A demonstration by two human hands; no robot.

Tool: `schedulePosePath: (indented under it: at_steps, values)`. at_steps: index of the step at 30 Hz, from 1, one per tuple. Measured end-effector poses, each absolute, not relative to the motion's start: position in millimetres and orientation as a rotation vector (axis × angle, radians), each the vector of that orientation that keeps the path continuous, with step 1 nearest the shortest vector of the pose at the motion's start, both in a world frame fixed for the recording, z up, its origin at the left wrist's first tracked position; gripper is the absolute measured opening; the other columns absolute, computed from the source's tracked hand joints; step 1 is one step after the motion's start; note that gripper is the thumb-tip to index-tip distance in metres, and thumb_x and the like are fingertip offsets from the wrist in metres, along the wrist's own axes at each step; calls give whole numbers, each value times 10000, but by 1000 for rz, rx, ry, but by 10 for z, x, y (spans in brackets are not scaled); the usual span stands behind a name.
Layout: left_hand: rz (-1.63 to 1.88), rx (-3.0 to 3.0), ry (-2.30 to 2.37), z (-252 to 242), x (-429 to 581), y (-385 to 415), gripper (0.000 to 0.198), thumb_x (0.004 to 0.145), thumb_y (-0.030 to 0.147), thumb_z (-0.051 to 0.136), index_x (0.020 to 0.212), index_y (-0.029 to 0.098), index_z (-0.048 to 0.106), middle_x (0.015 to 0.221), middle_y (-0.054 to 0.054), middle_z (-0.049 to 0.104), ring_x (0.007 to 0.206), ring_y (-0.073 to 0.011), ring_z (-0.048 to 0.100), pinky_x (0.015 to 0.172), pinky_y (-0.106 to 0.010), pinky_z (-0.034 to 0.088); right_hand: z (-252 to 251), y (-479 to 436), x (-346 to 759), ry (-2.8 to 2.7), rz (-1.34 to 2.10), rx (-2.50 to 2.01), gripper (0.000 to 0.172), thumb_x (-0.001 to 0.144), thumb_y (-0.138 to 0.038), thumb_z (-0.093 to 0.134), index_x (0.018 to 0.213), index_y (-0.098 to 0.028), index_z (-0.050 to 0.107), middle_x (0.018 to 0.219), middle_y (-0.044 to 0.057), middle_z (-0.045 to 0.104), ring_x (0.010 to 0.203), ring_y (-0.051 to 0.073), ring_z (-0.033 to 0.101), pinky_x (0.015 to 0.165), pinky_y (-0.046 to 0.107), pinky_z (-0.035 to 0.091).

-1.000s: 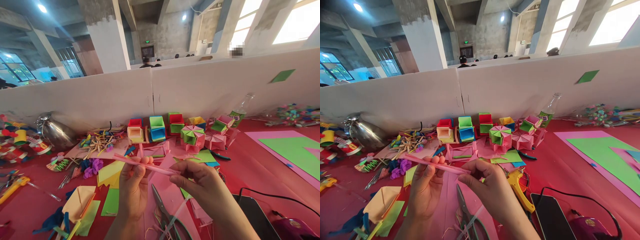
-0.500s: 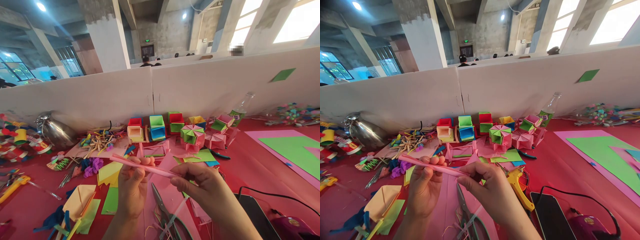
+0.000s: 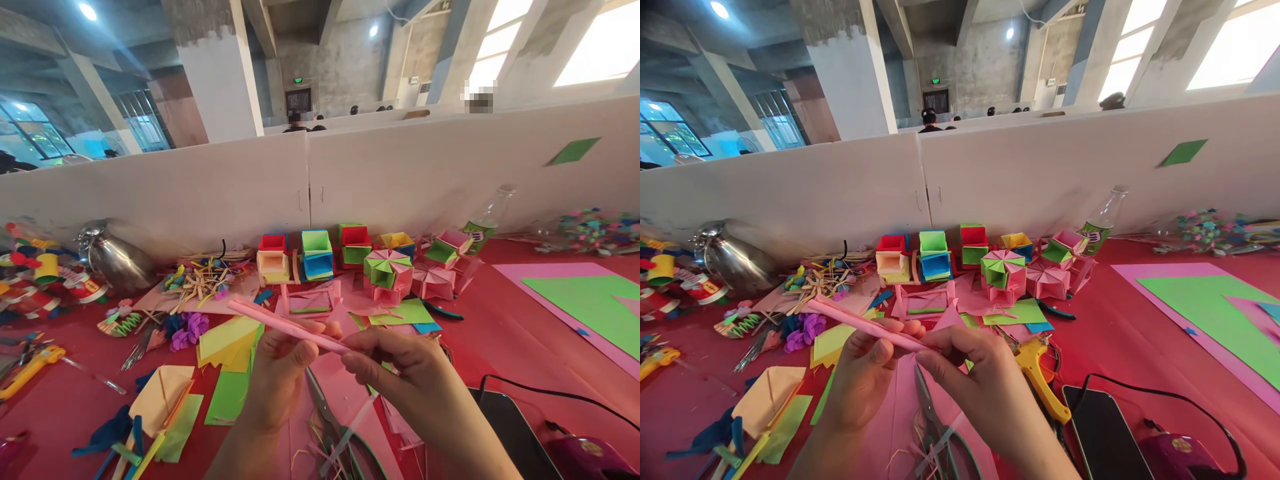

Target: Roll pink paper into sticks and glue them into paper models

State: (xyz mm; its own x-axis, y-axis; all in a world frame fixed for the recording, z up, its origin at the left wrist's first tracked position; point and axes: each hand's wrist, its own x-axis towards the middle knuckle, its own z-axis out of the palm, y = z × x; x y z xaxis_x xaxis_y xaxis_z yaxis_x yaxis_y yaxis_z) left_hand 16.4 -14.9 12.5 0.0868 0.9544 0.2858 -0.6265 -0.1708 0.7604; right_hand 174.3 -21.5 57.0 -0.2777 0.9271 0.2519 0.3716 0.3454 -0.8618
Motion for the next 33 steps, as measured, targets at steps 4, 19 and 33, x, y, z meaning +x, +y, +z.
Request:
schedulePosePath:
  at_steps: [4, 19, 33]
  values:
    - [1490, 916, 441, 110, 175, -148, 114, 751, 238, 666, 859, 236, 702, 905, -2, 724, 886, -157, 655, 813, -253, 499, 562, -218, 1732, -1838, 875, -1117, 137, 805, -320, 585, 770, -216, 667, 614, -39, 587, 543, 74, 482, 495, 179, 388]
    - [1628, 893, 525, 120, 215, -156, 157, 684, 267, 721, 839, 246, 711, 776, -5, 733, 879, -207, 661, 833, -334, 500, 617, -275, 1671, -1871, 771, -1088, 70, 792, -220, 580, 834, -233, 634, 707, -31, 629, 636, 103, 553, 577, 205, 453]
    - [1677, 765, 733, 132, 184, -71, 182, 635, 267, 751, 793, 191, 702, 730, -36, 725, 750, -194, 681, 738, -329, 546, 597, -299, 1726, -1815, 329, -938, 73, 806, -168, 587, 801, -237, 563, 772, -15, 598, 741, 121, 564, 652, 233, 445]
